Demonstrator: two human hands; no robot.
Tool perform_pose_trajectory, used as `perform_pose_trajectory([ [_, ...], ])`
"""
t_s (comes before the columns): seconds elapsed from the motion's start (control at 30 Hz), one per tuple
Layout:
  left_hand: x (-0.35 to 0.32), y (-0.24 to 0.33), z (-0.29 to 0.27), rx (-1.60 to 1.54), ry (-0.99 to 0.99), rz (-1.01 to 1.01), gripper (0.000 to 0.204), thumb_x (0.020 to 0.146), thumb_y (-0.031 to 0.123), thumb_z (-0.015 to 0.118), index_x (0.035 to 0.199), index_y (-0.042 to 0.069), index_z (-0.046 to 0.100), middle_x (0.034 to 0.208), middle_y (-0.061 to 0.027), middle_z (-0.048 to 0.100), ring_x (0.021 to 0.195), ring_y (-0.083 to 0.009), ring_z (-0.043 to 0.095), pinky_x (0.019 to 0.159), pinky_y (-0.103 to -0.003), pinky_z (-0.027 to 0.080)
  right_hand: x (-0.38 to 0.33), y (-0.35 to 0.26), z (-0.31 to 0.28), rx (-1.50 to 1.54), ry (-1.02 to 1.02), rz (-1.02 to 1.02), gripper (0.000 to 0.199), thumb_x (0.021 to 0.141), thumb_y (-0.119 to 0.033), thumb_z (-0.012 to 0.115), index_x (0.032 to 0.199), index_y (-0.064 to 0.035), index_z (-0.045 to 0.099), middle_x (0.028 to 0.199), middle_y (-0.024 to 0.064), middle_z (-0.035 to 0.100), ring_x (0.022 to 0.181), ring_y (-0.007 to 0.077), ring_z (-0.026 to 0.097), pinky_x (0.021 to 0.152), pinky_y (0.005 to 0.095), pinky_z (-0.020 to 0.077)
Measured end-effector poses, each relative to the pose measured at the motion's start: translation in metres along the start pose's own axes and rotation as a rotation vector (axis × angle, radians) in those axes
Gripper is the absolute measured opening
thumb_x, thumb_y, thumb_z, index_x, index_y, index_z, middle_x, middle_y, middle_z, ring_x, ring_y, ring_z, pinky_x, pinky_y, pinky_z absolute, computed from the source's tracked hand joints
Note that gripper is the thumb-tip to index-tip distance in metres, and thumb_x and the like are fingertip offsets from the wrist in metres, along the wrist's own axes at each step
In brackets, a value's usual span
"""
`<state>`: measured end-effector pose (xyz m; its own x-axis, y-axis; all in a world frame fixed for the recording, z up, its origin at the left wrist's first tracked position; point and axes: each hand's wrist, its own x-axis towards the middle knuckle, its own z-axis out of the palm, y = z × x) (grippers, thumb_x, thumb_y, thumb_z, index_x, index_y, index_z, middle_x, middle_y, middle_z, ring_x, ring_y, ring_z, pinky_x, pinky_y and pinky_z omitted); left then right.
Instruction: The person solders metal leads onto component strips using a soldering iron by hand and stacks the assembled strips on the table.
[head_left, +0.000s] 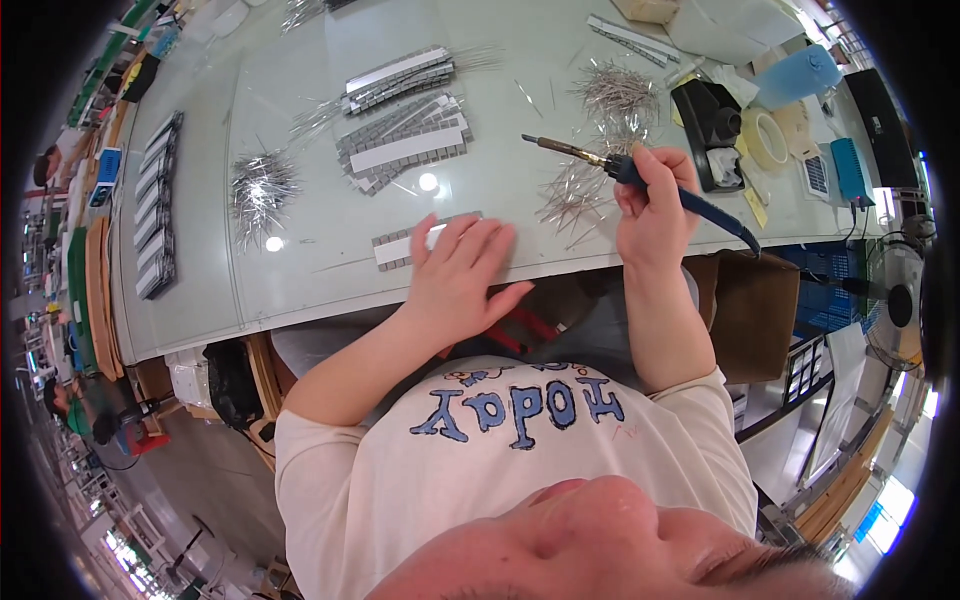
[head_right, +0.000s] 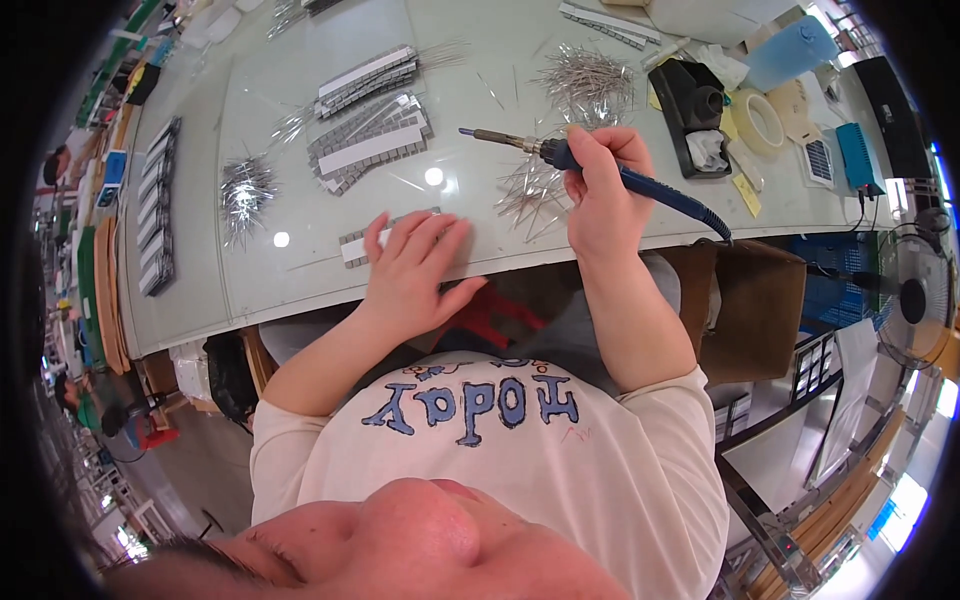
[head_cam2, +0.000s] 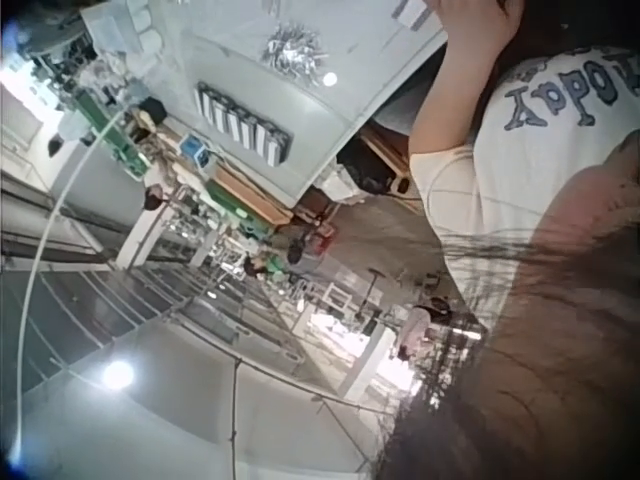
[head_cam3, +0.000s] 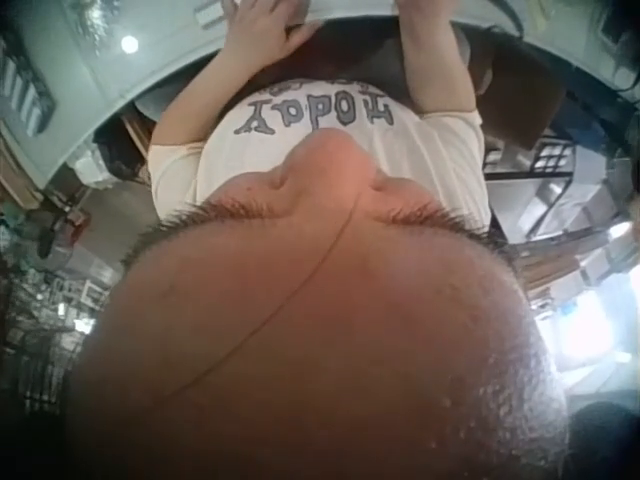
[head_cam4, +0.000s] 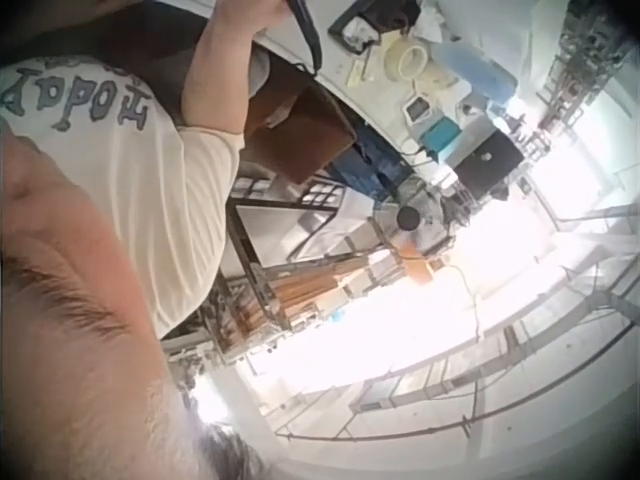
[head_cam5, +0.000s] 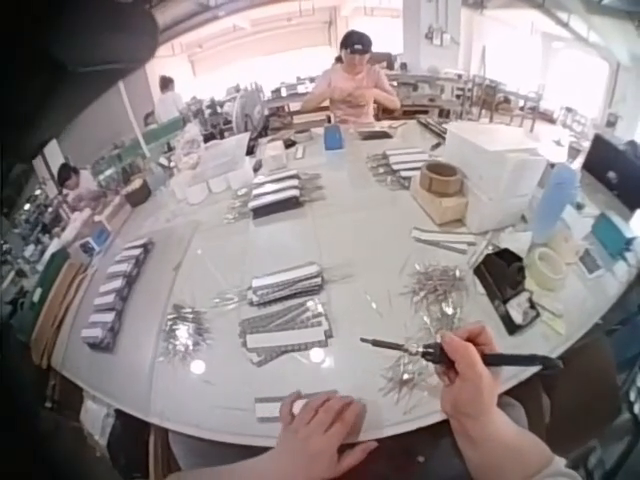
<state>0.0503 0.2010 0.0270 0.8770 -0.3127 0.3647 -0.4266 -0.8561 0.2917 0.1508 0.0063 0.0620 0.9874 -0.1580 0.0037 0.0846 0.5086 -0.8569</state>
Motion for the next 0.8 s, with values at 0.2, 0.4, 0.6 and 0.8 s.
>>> perform_pose_trajectory([
  [0.2, 0.041, 0.003, 0.016, 0.021, -0.049, 0.058, 0.056, 0.073, 0.046, 0.069, 0.115, 0.010, 0.058, 0.110, -0.0029, 0.053, 0.108, -0.0216, 0.048, 0.103, -0.049, 0.019, 0.005, -0.004, -0.010, -0.009, 0.032, -0.021, 0.016, 0.080, -0.006, 0.068, 0.078, -0.0061, 0.052, 0.066, 0.0021, 0.055, 0.048, 0.0055, 0.041, 0.044, 0.0199, 0.0299],
  [0.4, 0.051, -0.017, 0.002, 0.081, -0.149, 0.202, 0.053, 0.073, 0.047, 0.069, 0.113, 0.014, 0.060, 0.109, -0.0020, 0.052, 0.108, -0.0209, 0.047, 0.103, -0.048, 0.022, 0.005, -0.007, -0.016, -0.004, 0.040, 0.000, 0.016, 0.080, -0.006, 0.068, 0.078, -0.0060, 0.052, 0.065, 0.0018, 0.054, 0.048, 0.0053, 0.040, 0.043, 0.0199, 0.0296],
  [0.6, 0.055, -0.051, -0.024, 0.075, -0.223, 0.355, 0.047, 0.072, 0.043, 0.070, 0.109, 0.014, 0.063, 0.109, -0.0027, 0.055, 0.105, -0.0213, 0.049, 0.099, -0.045, 0.028, 0.006, -0.007, -0.018, -0.004, 0.024, 0.004, 0.016, 0.080, -0.005, 0.067, 0.078, -0.0060, 0.052, 0.065, 0.0018, 0.054, 0.048, 0.0053, 0.040, 0.043, 0.0199, 0.0295],
  [0.8, 0.016, -0.040, -0.019, 0.105, -0.083, 0.188, 0.047, 0.072, 0.041, 0.069, 0.106, 0.009, 0.062, 0.107, -0.0031, 0.056, 0.102, -0.0214, 0.051, 0.099, -0.045, 0.026, -0.006, 0.002, -0.014, -0.350, -0.082, 0.083, 0.016, 0.079, -0.006, 0.069, 0.078, -0.0054, 0.053, 0.064, -0.0009, 0.053, 0.055, 0.0039, 0.046, 0.050, 0.0196, 0.0343],
])
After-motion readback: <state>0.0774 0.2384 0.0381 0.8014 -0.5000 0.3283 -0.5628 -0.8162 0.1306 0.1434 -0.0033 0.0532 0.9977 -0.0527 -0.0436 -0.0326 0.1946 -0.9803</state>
